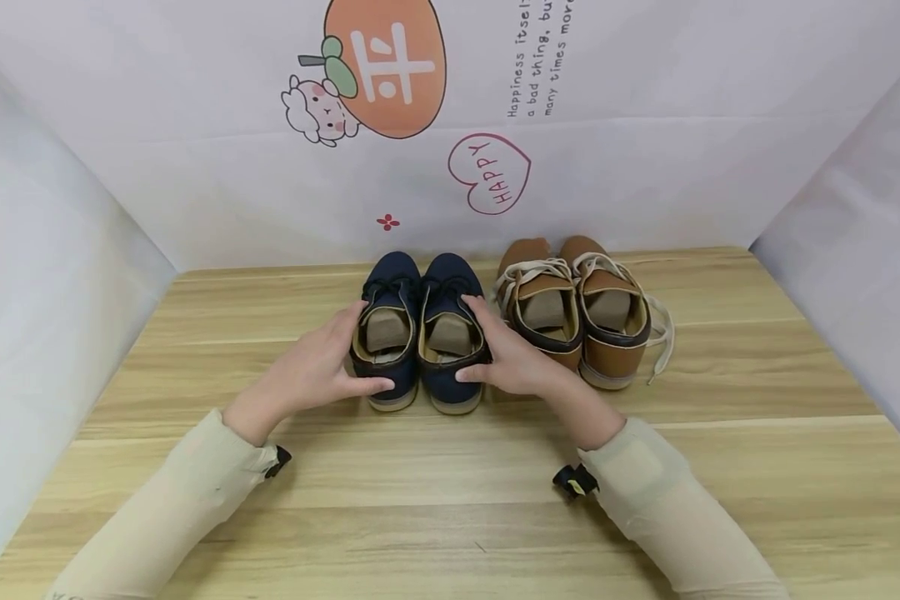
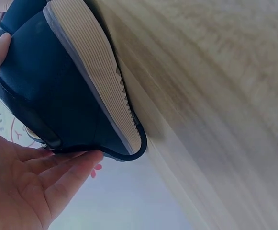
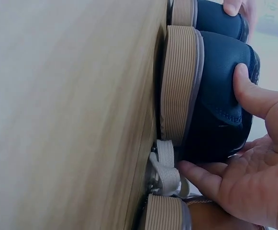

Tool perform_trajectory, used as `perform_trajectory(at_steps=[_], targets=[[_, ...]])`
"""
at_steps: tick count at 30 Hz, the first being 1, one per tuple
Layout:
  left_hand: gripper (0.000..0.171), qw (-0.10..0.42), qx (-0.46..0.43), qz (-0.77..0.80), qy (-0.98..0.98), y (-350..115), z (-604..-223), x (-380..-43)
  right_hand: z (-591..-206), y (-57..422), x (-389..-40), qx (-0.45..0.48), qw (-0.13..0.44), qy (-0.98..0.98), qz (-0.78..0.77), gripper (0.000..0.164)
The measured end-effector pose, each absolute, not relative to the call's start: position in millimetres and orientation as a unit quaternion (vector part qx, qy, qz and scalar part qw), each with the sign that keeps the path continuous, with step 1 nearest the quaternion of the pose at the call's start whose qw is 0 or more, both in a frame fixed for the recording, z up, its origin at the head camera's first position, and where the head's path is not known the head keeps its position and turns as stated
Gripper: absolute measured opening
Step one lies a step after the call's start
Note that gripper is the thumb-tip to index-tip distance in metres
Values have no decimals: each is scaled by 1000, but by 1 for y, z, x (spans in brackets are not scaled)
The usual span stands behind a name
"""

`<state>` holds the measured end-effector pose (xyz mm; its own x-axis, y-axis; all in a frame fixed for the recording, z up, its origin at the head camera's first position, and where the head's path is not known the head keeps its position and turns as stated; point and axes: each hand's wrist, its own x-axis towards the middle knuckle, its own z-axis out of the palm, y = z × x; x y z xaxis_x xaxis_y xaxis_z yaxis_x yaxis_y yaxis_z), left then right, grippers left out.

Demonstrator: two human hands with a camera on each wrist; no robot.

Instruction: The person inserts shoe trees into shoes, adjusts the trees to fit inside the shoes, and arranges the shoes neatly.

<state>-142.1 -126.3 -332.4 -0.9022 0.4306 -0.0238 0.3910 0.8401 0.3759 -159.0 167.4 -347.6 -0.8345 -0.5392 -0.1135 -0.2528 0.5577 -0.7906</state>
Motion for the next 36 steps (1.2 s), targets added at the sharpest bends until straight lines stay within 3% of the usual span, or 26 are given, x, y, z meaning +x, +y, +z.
perform_trajectory(at_steps=[17,36], targets=[[118,55,212,186,958,-129,-335,-150,-339,161,-171,-191,183,885,-382,102],[122,66,204,171,962,-126,-332,-161,-311,163,-193,-250,183,923,-227,111]])
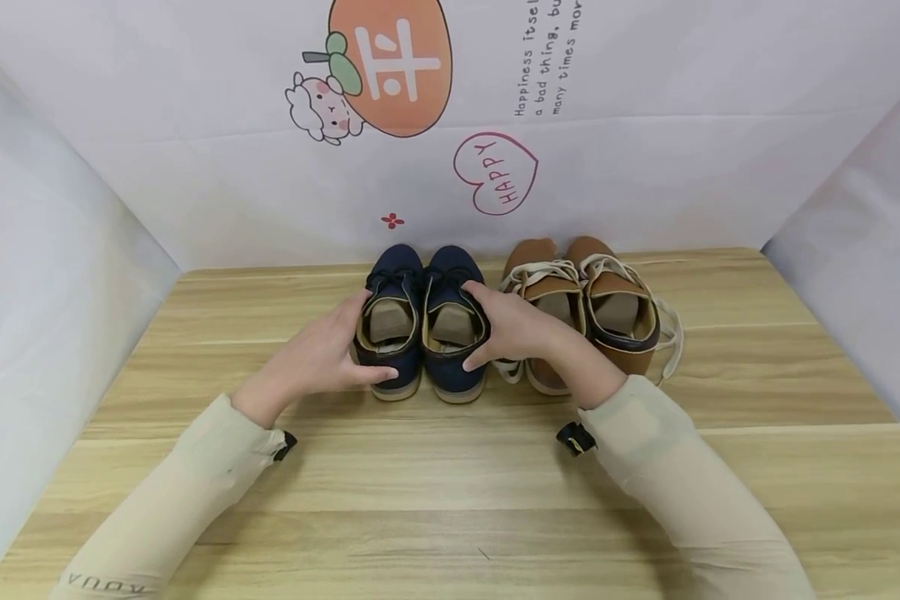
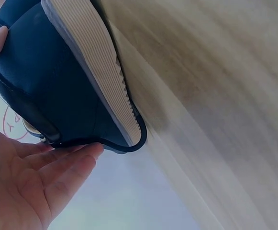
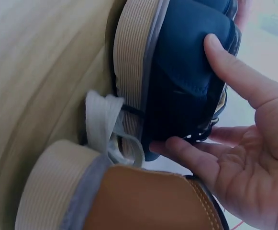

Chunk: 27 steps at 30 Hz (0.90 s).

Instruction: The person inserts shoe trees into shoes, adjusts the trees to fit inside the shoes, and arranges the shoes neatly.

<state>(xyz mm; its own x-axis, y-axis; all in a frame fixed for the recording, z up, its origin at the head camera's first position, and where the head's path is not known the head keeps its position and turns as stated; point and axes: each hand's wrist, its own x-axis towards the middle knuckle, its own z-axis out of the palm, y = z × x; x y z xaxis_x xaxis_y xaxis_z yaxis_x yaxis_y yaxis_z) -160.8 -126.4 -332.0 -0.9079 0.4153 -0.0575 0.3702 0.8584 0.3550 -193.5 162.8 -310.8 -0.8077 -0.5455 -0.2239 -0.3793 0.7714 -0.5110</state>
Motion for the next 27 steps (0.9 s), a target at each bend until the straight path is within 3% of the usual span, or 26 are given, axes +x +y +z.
perform_trajectory(at_steps=[21,27], targets=[[123,81,201,171,961,-128,-331,-162,-310,161,-199,-266,198,918,-215,111],[117,70,206,182,959,-127,-333,-160,-303,169,-193,-266,170,924,-217,99]])
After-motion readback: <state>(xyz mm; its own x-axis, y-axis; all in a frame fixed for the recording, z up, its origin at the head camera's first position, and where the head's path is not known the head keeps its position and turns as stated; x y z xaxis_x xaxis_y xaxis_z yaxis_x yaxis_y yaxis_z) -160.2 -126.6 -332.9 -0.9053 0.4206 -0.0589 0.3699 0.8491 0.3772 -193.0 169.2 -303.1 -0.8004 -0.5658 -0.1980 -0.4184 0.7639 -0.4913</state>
